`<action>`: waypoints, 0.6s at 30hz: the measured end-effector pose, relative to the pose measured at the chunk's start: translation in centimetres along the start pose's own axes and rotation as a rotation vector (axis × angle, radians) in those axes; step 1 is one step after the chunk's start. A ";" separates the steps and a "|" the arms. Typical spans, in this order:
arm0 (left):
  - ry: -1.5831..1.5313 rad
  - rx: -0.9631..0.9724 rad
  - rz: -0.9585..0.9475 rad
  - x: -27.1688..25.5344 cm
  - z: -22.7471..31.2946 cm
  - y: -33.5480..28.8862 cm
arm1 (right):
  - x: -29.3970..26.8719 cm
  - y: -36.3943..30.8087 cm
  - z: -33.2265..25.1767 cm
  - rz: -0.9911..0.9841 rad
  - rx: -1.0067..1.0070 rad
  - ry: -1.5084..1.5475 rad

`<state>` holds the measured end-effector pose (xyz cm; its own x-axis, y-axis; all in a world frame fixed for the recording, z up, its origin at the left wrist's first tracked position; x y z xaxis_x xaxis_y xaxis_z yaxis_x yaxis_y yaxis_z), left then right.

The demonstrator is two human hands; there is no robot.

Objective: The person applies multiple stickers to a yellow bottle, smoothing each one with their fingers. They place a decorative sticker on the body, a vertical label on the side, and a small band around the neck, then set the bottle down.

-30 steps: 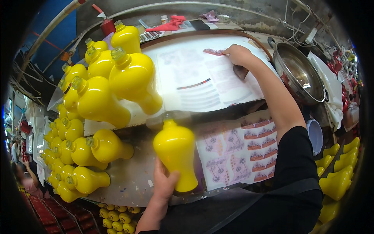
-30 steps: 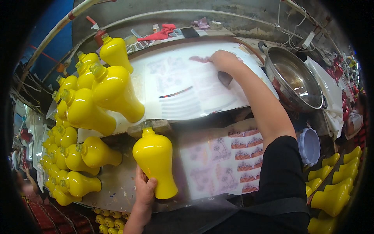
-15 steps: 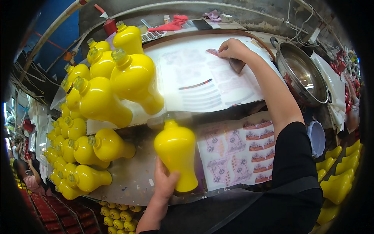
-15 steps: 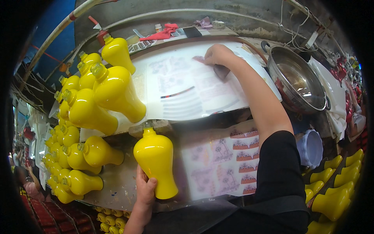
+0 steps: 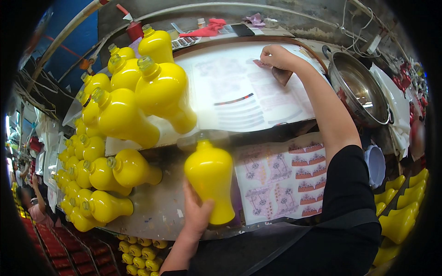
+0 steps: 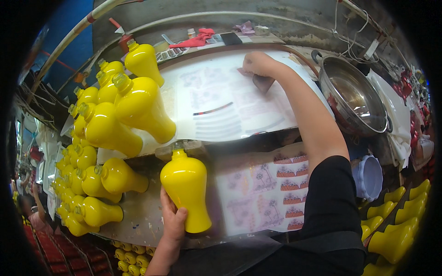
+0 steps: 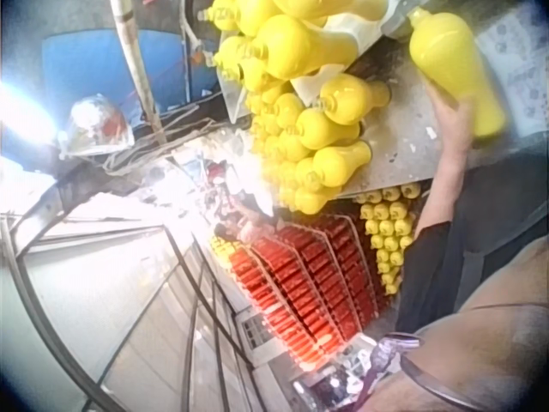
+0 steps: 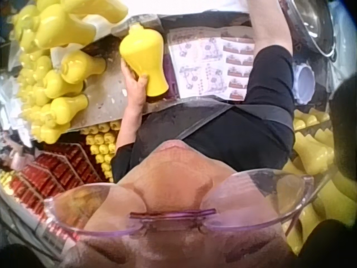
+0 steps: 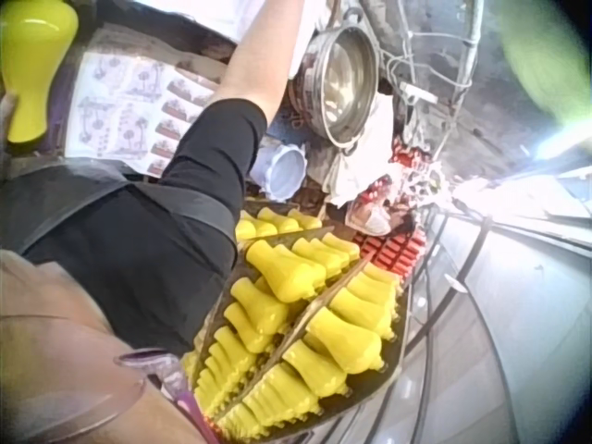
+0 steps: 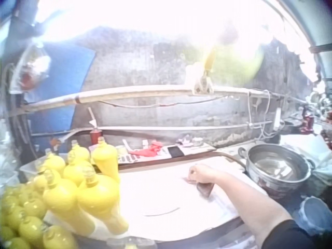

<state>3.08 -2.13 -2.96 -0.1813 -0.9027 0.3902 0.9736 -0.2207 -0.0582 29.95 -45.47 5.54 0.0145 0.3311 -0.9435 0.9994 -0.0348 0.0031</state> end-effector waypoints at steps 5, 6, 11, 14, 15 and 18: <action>0.538 0.440 0.010 0.6 3.5 0.0 | -0.5 -1.0 -0.7 0.109 -0.086 -0.078; 0.624 0.528 0.008 0.8 4.2 0.1 | -0.4 -1.1 -0.8 0.147 -0.097 -0.162; 0.730 0.691 0.016 1.8 6.1 0.3 | 0.8 -0.8 -0.5 0.103 -0.036 -0.268; 0.704 0.734 -0.060 3.1 7.4 0.5 | 0.0 -0.7 -0.1 0.118 0.010 -0.072; 0.663 0.726 -0.114 3.7 7.8 0.6 | -0.4 -0.9 -0.3 0.120 -0.019 0.003; 0.455 0.595 -0.244 5.9 8.6 1.7 | -1.5 -2.2 -1.7 0.026 -0.061 0.211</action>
<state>4.84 -4.62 7.14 -0.3137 -0.9449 -0.0932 0.7862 -0.3135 0.5325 27.75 -44.28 7.55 0.0405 0.5208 -0.8527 0.9986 0.0089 0.0528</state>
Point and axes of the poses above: each hand's wrist, its own y-axis towards the middle knuckle, its own x-axis out of the palm, z = x × y, the point moved 5 cm from there along y, towards the middle knuckle, and after that the axes turned 13 degrees about -y, right-handed, at the moved point
